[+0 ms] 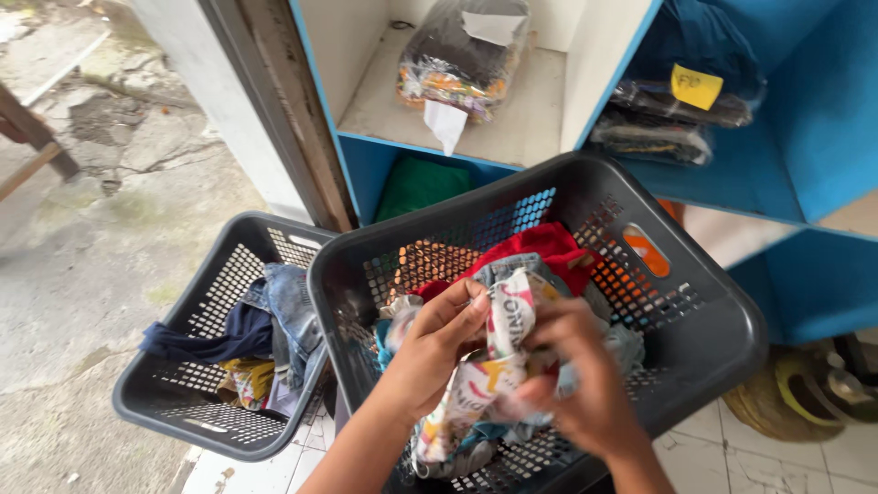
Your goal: The person sorts various clothing items by hand from a plastic laundry basket, including a white patterned baby onesie and denim shorts, placing them into a second basket.
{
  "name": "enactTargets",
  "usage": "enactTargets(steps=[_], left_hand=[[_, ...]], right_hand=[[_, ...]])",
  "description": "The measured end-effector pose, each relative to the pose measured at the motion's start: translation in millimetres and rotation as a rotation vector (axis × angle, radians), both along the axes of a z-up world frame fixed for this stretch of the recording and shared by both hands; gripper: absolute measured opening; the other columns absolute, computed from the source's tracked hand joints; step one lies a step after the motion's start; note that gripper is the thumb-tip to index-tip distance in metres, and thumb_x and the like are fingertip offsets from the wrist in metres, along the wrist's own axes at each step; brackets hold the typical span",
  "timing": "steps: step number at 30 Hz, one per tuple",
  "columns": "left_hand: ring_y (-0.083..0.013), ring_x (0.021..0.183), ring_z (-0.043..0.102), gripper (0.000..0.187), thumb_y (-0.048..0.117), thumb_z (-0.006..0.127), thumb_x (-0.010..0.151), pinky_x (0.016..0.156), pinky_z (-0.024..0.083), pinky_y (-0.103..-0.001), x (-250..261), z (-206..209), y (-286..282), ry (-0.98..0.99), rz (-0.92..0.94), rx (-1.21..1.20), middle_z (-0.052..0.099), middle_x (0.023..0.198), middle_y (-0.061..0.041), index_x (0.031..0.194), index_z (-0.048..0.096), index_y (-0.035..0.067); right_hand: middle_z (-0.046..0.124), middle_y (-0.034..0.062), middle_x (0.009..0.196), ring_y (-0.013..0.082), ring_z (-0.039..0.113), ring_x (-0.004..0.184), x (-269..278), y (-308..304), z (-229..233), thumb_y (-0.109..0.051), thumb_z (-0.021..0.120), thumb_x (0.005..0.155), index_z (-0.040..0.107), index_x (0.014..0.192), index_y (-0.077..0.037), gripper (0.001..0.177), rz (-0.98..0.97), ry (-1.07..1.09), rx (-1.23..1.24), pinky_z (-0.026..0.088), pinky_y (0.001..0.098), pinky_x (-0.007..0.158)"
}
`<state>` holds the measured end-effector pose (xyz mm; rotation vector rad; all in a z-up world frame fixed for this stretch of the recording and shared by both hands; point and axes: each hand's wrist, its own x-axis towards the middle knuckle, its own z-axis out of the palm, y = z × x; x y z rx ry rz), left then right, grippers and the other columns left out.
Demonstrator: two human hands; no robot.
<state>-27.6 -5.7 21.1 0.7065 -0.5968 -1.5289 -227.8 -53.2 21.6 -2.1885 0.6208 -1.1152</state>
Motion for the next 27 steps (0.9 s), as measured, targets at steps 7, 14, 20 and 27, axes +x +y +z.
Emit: enactTargets(steps=[7, 14, 20, 27], left_hand=[[-0.0204, 0.138, 0.051, 0.075, 0.034, 0.085, 0.088, 0.115, 0.040, -0.038, 13, 15, 23, -0.694, 0.169, -0.592, 0.052, 0.143, -0.014, 0.145, 0.046, 0.004], [-0.0342, 0.138, 0.045, 0.116, 0.042, 0.089, 0.069, 0.112, 0.031, -0.057, -20, -52, 17, -1.555, -0.001, -0.080, 0.048, 0.148, -0.014, 0.160, 0.025, 0.012], [-0.0375, 0.135, 0.048, 0.101, 0.044, 0.088, 0.067, 0.104, 0.029, -0.060, -14, -71, 25, -1.570, -0.164, -0.240, 0.053, 0.146, -0.015, 0.149, 0.037, 0.013], [-0.0307, 0.116, 0.070, 0.034, 0.004, 0.069, 0.077, 0.101, 0.056, -0.038, -35, -73, 9, -1.440, 0.140, -0.534, 0.075, 0.132, -0.014, 0.110, 0.069, 0.005]], right_hand=[[0.076, 0.0137, 0.110, 0.0173, 0.073, 0.095, 1, -18, -27, -0.008, 0.074, 0.084, 0.062, 0.128, -0.002, 0.045, -0.092, -0.072, 0.607, 0.059, 0.0339, 0.082], [0.062, 0.0100, 0.128, 0.0167, 0.063, 0.116, -5, -15, 41, 0.009, 0.066, 0.081, 0.046, 0.144, 0.002, 0.066, 0.027, -0.605, 0.519, 0.052, 0.0317, 0.103], [0.064, 0.0139, 0.122, 0.0203, 0.066, 0.113, -25, -16, 81, 0.008, 0.069, 0.089, 0.046, 0.133, 0.000, 0.051, 0.041, -0.743, 0.371, 0.054, 0.0342, 0.104], [0.062, 0.0111, 0.114, 0.0207, 0.066, 0.105, -39, -30, 83, 0.002, 0.078, 0.090, 0.048, 0.131, -0.001, 0.051, -0.003, -0.849, 0.485, 0.055, 0.0351, 0.098]])
